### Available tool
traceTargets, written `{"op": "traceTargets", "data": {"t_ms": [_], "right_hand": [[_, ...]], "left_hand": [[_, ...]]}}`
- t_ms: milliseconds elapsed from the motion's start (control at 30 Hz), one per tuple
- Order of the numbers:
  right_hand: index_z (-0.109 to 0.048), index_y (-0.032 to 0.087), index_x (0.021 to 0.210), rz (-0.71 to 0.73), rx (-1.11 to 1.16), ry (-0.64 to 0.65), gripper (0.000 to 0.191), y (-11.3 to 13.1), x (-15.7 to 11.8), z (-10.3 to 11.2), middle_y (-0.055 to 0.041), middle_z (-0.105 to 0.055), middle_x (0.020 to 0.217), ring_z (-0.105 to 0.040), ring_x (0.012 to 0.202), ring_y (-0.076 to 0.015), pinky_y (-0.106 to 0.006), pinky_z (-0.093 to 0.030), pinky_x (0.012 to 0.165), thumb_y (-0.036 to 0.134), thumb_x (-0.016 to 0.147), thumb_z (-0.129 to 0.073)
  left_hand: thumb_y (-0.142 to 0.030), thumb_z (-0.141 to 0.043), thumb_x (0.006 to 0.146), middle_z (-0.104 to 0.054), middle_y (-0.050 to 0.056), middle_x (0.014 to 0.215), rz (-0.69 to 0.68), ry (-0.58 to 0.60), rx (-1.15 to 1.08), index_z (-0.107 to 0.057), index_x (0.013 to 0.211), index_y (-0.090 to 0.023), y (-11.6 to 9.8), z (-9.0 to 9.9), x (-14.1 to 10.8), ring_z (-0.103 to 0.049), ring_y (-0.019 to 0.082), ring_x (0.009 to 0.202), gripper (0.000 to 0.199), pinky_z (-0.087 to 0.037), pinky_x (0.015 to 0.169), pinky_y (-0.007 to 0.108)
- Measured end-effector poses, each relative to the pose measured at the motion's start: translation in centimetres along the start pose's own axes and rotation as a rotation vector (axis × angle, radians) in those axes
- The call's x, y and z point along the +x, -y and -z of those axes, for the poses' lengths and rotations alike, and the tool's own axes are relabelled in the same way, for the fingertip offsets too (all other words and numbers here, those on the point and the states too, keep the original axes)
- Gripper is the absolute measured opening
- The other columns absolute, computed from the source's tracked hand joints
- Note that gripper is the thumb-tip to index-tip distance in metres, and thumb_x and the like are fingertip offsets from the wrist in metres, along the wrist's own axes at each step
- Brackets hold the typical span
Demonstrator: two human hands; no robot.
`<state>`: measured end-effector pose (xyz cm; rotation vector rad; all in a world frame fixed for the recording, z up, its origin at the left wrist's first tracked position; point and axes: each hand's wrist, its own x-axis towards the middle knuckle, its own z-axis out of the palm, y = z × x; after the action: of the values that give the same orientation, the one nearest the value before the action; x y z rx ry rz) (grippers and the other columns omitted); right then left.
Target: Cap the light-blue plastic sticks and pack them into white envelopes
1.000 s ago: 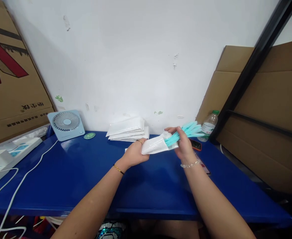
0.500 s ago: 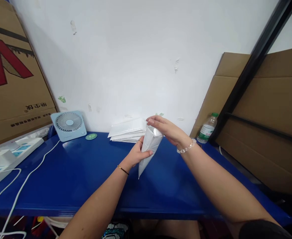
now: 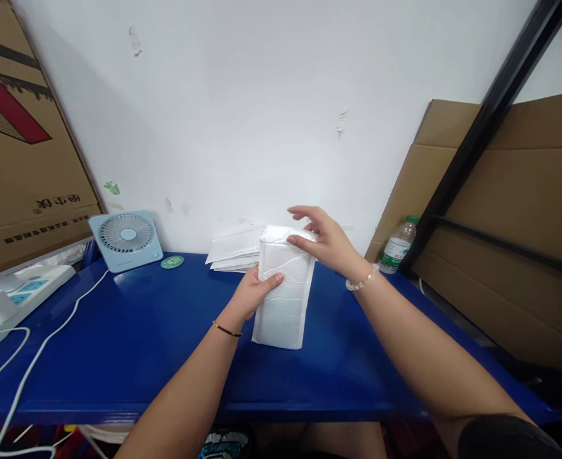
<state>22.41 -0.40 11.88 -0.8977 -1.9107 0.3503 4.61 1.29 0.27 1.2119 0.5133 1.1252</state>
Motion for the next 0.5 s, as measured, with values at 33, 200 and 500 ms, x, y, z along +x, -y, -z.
{"op": "traceTargets", "data": {"t_ms": [33,200,500], "right_hand": [[-0.065,0.028,0.102,0.035,-0.064,0.013,0.033,0.3,0.0,0.1,-0.0041,-0.057,0.109,-0.051,0.101,-0.0233,-0.036,-0.041,0.083,0.038,0.071,-0.07],[-0.069,0.022,0.066,-0.02,-0.152,0.307,0.016,1.1,-0.1,1.1,0.0002,-0.06,0.062,-0.052,0.064,-0.0165,-0.03,-0.039,0.062,0.037,0.066,-0.074],[-0.062,0.017,0.073,-0.504,0.009,-0.295,0.016,-7.7,-1.0,9.6,-0.0026,-0.059,0.059,-0.049,0.047,-0.0124,-0.025,-0.035,0.04,0.028,0.067,-0.072]], "left_hand": [[-0.035,-0.073,0.068,-0.069,0.008,0.095,-0.008,-0.013,0.009,-0.063,0.102,-0.017,-0.1,-0.2,-0.1,-0.064,0.023,0.086,0.039,-0.048,0.079,0.035],[-0.034,-0.073,0.069,-0.069,0.007,0.095,-0.008,0.012,0.052,-0.063,0.102,-0.017,-0.4,-0.8,-0.3,-0.063,0.021,0.085,0.038,-0.048,0.078,0.033],[-0.033,-0.065,0.074,-0.057,0.006,0.115,-0.133,-0.497,0.0,-0.058,0.106,-0.023,-0.5,1.5,1.4,-0.055,0.019,0.107,0.034,-0.045,0.077,0.024]]}}
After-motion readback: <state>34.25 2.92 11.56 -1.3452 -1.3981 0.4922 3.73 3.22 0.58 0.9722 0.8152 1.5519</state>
